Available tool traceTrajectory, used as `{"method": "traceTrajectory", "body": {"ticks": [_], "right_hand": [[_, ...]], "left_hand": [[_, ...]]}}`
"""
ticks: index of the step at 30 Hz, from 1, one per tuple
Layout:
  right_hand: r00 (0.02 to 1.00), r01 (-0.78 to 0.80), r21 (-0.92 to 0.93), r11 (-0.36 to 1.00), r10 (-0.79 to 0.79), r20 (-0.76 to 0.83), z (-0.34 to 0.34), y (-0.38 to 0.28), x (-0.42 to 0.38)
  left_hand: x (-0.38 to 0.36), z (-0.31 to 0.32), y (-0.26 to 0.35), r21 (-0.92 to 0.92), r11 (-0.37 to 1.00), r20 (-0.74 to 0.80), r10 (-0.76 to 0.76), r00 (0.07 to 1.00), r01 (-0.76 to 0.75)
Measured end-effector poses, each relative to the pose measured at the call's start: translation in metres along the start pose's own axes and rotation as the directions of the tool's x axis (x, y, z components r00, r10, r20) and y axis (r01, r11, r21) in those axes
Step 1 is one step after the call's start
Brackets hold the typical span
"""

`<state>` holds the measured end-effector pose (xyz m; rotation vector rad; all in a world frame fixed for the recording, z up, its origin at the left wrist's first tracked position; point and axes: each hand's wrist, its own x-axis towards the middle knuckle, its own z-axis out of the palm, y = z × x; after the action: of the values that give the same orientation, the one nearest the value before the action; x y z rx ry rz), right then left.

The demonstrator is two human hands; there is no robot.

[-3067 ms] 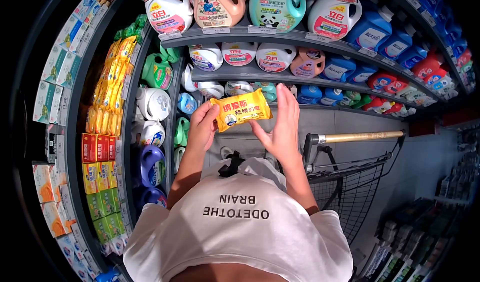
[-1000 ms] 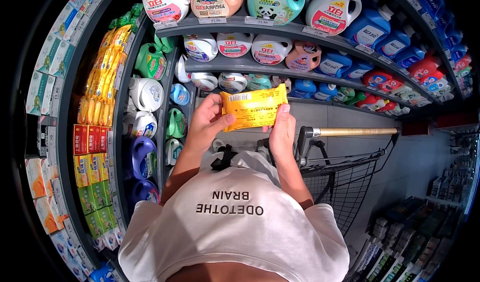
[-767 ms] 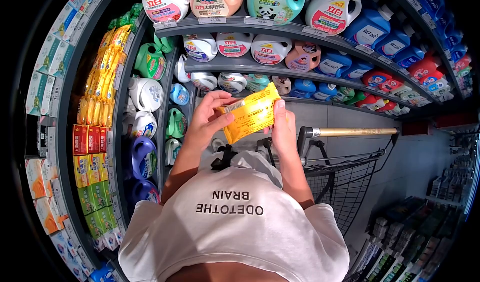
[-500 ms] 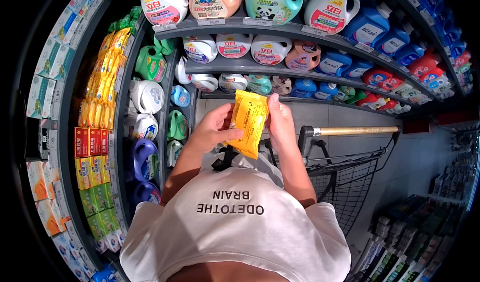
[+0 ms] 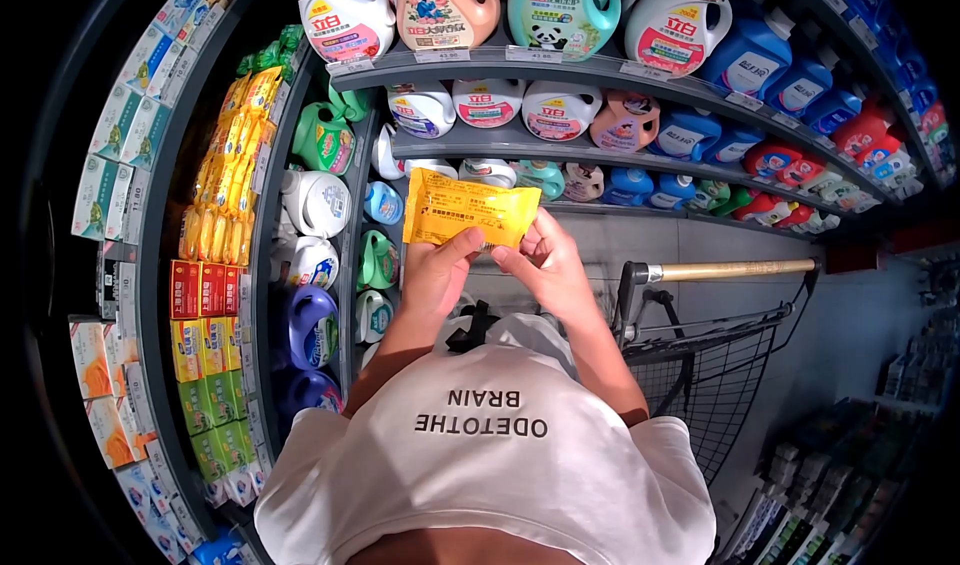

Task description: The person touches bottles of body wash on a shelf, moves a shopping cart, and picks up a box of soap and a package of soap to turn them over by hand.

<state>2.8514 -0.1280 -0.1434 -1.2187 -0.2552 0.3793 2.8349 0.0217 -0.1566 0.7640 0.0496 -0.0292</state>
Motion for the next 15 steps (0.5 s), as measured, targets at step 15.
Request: {"method": "traceTrajectory", "body": {"ticks": [15], "right_hand": [[0.993, 0.037, -0.100, 0.994, -0.047, -0.107, 0.007, -0.013, -0.007]], "left_hand": [[-0.008, 0.003, -0.007, -0.004, 0.999, 0.025, 0.050, 0.998, -0.050]]}}
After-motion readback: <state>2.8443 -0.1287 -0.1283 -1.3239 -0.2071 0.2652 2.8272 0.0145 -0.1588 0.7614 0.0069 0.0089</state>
